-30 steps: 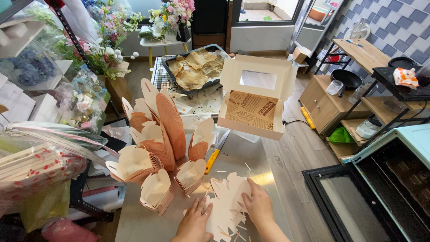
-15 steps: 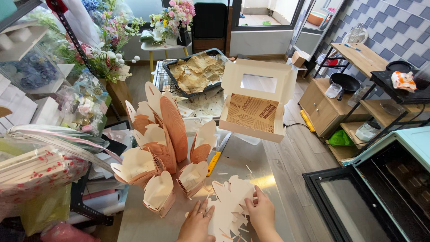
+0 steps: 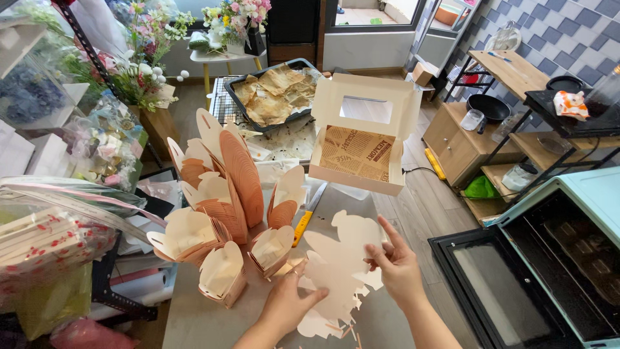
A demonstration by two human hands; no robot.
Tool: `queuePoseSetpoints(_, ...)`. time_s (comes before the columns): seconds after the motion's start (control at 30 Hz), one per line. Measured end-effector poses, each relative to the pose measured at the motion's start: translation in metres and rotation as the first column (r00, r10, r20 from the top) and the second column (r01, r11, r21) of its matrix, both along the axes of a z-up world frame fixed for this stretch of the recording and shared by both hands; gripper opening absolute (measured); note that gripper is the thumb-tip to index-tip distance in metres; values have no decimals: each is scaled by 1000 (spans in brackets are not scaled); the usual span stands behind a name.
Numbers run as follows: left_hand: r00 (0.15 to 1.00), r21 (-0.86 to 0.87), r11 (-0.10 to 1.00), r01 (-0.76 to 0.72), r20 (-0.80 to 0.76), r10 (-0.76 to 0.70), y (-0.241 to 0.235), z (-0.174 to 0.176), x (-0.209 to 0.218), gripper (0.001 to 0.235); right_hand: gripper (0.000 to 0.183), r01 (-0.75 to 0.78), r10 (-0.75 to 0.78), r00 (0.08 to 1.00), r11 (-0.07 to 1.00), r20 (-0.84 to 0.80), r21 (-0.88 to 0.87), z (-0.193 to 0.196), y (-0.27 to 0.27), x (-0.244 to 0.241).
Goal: The person assembles small peach-colored paper boxes by folding flat pieces and inserting them into pre-formed containers. The person repeatedly picks up a flat piece, folds it, and places it into a box on the table. The process is repeated for multiple units throughout the clip.
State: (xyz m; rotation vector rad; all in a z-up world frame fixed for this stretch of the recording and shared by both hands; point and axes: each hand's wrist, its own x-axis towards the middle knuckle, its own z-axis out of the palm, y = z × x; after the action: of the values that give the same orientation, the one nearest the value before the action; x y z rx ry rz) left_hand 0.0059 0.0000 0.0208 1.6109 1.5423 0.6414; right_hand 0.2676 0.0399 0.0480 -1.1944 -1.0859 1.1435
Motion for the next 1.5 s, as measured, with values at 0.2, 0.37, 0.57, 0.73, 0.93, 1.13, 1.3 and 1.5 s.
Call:
queuePoseSetpoints(0.2,766,-184,982,-45,624,151,24,-1,10,23,64,96,-94,974,995,204,0,38,-8,-30)
queuePoseSetpoints(0.37,706,-271,955,-118,654,272,19,-6,15,18,57,85,-245,879,925,410,370,36,-18,-34)
queuePoseSetpoints(0.57,736,-349,917,-192,567,370,14,-9,16,17,64,98,-193,921,956,338,278,2,-29,-28)
queuePoseSetpoints(0.73,825,-325,935,-145,482,295,10,-7,12,29,46,-9,-15,989,987,-149,-157,-32,-26,-30)
queuePoseSetpoints(0.93,993,72,995,-72,99,65,2,15,4,55,36,70,-122,967,971,-224,-228,-34,-20,-25)
queuePoseSetpoints(1.13,724,-369,900,234,683,92,9,35,19,46,21,-221,253,963,935,-87,276,-18,-35,-18)
queuePoseSetpoints(1.3,748,-331,911,246,662,38,11,48,27,40,39,-212,111,933,939,-343,-272,9,-44,-14)
queuePoseSetpoints(1.5,619,-342,909,237,775,130,15,60,26,35,64,-298,298,952,954,-68,15,39,-48,-18)
